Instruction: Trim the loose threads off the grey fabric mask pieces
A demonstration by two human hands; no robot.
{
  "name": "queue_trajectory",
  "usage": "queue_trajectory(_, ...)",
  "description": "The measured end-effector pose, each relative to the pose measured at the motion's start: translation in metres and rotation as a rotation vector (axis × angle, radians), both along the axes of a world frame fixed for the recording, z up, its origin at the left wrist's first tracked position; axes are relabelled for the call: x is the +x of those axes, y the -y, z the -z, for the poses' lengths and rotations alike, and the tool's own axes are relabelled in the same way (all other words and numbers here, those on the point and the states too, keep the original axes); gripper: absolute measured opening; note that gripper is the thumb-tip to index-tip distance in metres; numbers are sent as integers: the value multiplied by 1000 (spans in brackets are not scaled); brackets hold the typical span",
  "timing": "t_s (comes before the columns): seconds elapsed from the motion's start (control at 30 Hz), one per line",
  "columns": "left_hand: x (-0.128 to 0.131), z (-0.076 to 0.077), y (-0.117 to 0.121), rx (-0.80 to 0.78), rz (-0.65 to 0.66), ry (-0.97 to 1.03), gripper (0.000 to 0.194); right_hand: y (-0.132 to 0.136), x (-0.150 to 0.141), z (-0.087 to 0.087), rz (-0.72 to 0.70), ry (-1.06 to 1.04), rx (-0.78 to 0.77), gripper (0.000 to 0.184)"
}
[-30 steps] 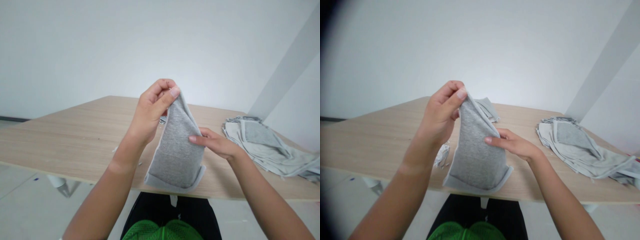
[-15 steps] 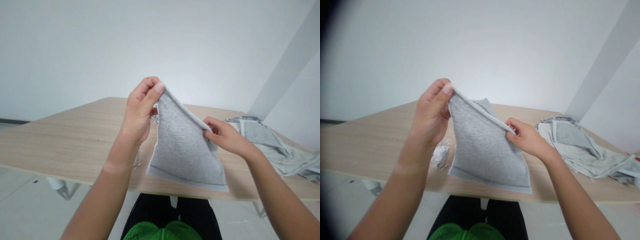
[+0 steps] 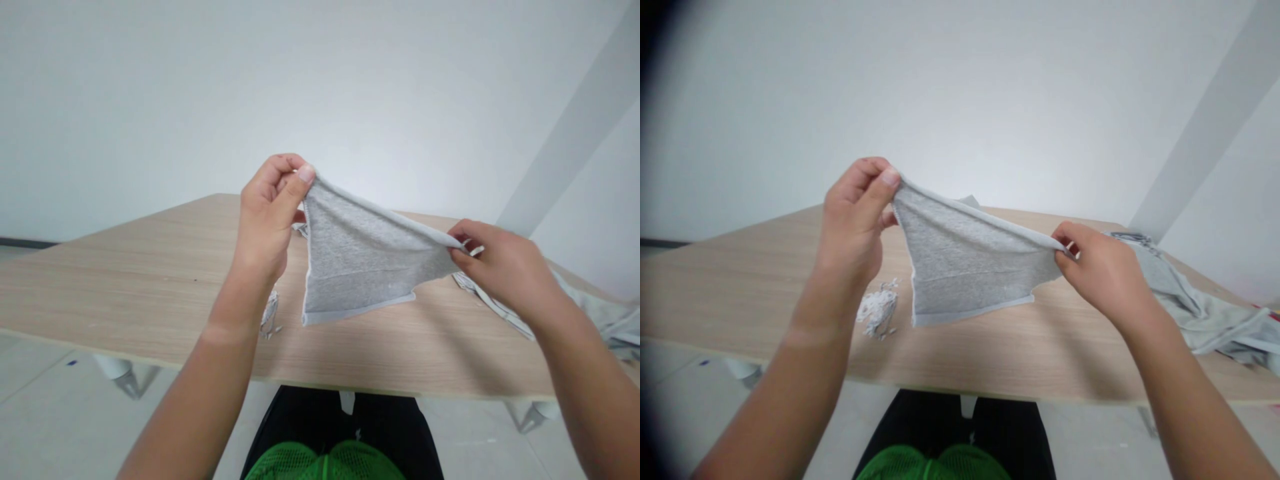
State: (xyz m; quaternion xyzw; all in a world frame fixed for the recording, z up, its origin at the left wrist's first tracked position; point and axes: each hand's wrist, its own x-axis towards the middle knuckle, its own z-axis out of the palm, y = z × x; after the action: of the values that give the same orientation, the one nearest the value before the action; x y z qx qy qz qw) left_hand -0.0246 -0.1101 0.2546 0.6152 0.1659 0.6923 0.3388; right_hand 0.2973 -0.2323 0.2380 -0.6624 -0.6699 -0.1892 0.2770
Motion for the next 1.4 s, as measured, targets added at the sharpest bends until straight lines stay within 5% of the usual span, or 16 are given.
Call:
queue_trajectory(0.23, -10, 5, -12, -1, -52, -46, 30, 16, 20, -9, -236, -399, -309, 46)
queue_trajectory(0.37, -16, 11, -23, -16, -65, -128, 35, 19, 22, -12, -309, -401, -425, 48)
queue_trajectory(0.53, -23, 16, -31, -42, -61, -164, 36, 18, 26, -17, -288, -314, -449, 46)
queue_trajectory(1.2, -31, 15, -22, -86, -20, -170, 32, 31, 47, -23, -257, -794, -443, 46)
queue_trajectory(1.4, -26, 31, -40, -175, 13, -311, 33, 18, 51, -17, -248, -864, -538, 45)
